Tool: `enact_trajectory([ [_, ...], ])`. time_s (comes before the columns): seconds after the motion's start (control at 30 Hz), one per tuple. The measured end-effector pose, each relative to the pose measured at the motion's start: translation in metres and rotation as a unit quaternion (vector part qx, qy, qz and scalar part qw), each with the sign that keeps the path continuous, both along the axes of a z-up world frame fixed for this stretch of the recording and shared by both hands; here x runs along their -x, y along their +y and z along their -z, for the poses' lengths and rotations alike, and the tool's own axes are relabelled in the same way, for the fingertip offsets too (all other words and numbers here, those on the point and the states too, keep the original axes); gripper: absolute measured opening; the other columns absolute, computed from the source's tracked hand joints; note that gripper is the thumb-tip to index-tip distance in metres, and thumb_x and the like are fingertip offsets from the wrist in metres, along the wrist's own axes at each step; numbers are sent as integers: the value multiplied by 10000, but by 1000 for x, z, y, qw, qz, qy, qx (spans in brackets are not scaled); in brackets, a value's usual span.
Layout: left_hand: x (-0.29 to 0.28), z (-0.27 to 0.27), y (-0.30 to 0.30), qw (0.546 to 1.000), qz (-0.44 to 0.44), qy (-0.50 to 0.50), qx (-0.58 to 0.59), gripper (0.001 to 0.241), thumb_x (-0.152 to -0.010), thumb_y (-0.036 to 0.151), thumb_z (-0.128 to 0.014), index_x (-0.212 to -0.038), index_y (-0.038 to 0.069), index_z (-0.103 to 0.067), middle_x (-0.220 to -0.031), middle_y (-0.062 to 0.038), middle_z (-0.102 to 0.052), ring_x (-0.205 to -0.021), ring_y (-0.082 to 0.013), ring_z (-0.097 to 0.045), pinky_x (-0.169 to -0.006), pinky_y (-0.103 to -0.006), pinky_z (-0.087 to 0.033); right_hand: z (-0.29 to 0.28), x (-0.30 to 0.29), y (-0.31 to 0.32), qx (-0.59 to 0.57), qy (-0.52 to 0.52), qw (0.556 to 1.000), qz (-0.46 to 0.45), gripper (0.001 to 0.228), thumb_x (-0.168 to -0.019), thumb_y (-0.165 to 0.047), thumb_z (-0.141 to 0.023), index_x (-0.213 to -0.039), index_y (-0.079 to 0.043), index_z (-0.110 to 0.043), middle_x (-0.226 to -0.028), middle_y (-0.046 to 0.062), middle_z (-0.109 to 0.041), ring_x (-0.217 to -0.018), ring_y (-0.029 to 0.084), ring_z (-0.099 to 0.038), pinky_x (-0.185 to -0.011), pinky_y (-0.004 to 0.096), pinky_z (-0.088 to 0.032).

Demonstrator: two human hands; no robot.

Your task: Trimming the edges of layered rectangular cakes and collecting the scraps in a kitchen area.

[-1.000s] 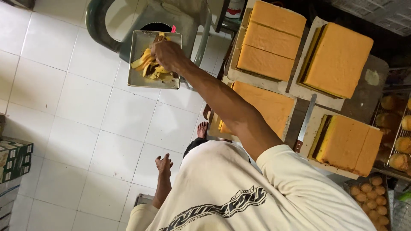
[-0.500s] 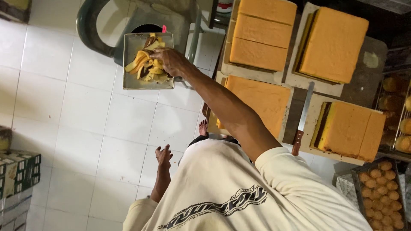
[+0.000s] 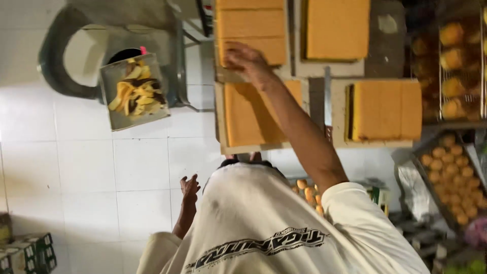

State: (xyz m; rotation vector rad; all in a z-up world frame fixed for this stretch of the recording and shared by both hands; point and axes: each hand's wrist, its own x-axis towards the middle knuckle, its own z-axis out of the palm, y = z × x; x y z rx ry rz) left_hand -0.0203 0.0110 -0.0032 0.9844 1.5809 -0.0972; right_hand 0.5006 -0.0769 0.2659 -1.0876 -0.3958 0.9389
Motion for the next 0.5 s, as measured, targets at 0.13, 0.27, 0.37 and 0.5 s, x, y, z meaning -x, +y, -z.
enact_trajectory([
  [0.13, -26, -5, 0, 999, 37, 14, -2, 749, -901, 246, -773, -1499, 64, -360, -1171, -206, -653, -931, -259, -645, -752, -401, -616, 34, -18, -168, 251, -331, 891, 182, 319, -1137, -246, -667, -1409, -96, -738, -1091, 131, -715, -971, 301, -647, -892, 459, -548],
  [0.27, -46, 2, -10, 997, 28, -55, -40, 712, -882, 227, -767, -1458, 98, -370, -1170, -131, -651, -916, -232, -649, -729, -395, -600, 67, 18, -315, 445, -611, 631, 174, 585, -983, -273, -734, -1485, -37, -550, -1393, 308, -582, -1262, 476, -534, -1050, 558, -482],
  [0.37, -71, -7, -21, 987, 31, -89, -133, 592, -908, 209, -732, -1412, 84, -448, -1198, -110, -627, -889, -234, -646, -701, -389, -579, 95, 72, -371, 567, -475, 653, 163, 512, -997, -299, -670, -1427, -50, -548, -1354, 226, -612, -1276, 424, -571, -1077, 530, -486],
  [0.5, -95, -22, -32, 935, 93, -41, -341, 365, -978, 118, -675, -1326, 41, -602, -1174, -144, -668, -960, -218, -634, -759, -350, -548, 71, 140, -364, 693, -359, 618, 90, 663, -863, -373, -765, -1378, -54, -496, -1317, 199, -556, -1177, 438, -557, -885, 555, -531],
])
